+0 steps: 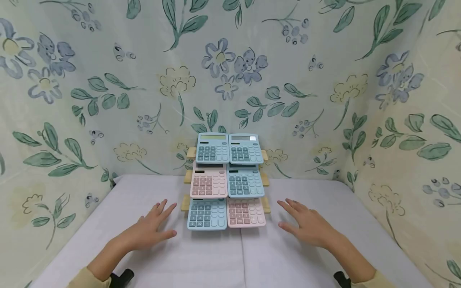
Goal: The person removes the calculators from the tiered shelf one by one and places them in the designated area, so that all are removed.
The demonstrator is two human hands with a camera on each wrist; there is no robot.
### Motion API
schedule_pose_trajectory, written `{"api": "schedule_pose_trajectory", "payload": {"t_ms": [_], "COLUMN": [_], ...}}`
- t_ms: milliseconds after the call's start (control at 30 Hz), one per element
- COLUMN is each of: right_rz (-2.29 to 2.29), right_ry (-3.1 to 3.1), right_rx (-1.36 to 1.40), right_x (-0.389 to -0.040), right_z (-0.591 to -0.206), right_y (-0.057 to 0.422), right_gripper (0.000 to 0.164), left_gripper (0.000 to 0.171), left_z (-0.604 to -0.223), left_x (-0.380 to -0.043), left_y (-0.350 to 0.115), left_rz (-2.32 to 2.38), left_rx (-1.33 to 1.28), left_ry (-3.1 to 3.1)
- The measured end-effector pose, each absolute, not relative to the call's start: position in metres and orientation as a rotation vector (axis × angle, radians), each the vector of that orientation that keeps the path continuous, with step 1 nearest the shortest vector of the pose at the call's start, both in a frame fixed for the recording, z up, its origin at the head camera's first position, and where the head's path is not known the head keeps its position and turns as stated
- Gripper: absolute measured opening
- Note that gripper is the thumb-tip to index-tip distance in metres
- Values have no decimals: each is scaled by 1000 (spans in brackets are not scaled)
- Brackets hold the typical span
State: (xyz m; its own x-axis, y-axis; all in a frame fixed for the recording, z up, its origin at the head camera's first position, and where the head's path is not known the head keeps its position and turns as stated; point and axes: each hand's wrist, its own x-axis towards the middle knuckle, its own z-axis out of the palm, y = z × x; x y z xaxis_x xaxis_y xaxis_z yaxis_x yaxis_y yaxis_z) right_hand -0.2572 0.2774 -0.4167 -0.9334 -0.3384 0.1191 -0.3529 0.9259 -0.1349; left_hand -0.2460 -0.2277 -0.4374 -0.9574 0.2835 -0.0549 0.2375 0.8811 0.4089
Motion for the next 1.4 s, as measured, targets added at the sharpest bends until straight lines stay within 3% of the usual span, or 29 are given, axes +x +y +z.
{"api": "schedule_pose_trajectory", "payload": {"t_ms": [467, 933, 1400], "right_rz": [472, 694, 845], "right_ry": [-2876, -2806, -2796], "right_rx": [439, 416, 391], "right_x": [-268, -269, -273], "right_z": [-406, -414, -413], "right_y": [269, 266, 260], "right_gripper": [63, 42, 39], "left_gripper": [55, 45, 49], "left_z": [-438, -457, -468], "left_x": [-272, -300, -305], "left_y": [-198, -186, -179], "left_rz": [1123, 1740, 1924], "left_rx": [120, -50, -48], "left_ry": [2911, 2622, 2429]}}
